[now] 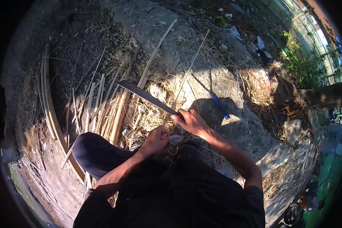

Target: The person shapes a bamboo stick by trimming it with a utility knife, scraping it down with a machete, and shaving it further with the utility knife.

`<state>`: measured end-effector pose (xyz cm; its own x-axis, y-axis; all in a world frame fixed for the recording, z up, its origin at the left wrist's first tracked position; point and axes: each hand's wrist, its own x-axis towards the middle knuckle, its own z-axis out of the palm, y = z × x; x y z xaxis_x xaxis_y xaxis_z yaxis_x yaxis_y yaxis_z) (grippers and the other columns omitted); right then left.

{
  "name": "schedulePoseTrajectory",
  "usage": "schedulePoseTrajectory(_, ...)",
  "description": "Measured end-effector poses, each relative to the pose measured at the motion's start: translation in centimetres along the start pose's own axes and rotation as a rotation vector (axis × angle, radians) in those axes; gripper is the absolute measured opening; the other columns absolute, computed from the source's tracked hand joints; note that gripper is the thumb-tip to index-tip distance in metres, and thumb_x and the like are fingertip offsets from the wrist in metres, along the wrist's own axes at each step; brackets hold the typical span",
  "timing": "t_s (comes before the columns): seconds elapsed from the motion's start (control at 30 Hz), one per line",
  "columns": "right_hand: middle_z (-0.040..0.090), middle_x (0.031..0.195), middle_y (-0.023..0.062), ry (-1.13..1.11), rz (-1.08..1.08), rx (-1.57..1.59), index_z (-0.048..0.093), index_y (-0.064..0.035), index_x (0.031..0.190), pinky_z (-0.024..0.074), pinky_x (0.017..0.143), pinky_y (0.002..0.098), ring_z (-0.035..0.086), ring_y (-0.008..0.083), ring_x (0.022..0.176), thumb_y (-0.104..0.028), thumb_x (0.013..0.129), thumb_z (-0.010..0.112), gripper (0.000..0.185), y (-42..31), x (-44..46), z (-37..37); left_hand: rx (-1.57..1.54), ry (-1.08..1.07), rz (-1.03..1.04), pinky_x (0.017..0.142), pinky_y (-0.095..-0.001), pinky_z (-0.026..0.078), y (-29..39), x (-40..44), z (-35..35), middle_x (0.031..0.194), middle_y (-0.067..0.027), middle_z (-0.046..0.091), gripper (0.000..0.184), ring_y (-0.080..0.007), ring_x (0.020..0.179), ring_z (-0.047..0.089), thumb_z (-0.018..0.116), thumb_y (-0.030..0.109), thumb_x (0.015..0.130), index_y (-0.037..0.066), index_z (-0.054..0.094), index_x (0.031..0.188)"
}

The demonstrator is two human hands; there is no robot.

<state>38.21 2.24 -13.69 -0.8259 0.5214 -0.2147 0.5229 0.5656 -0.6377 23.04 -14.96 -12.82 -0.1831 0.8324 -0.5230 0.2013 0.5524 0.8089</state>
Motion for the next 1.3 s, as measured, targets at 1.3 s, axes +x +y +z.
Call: schedulePoseTrajectory(1.3,0.065,0.071,0.0174,0.117,-0.114,-0.043,0.062,-0.0076,0.093,0.0526,0.062,0.0467,0.066,0.0390,0.065,-0.028,0.076,0.081,0.033,-0.8,-2.0,1.0,-1.020,-0.425,-0.422,0.042,-0.0243,0.021,2.9,-0.1,-1.9,0.056,0.0121,0.027,0.021,-0.0033,0.044,0.022,0.076,0.022,0.092,0.015,0.055,0.092)
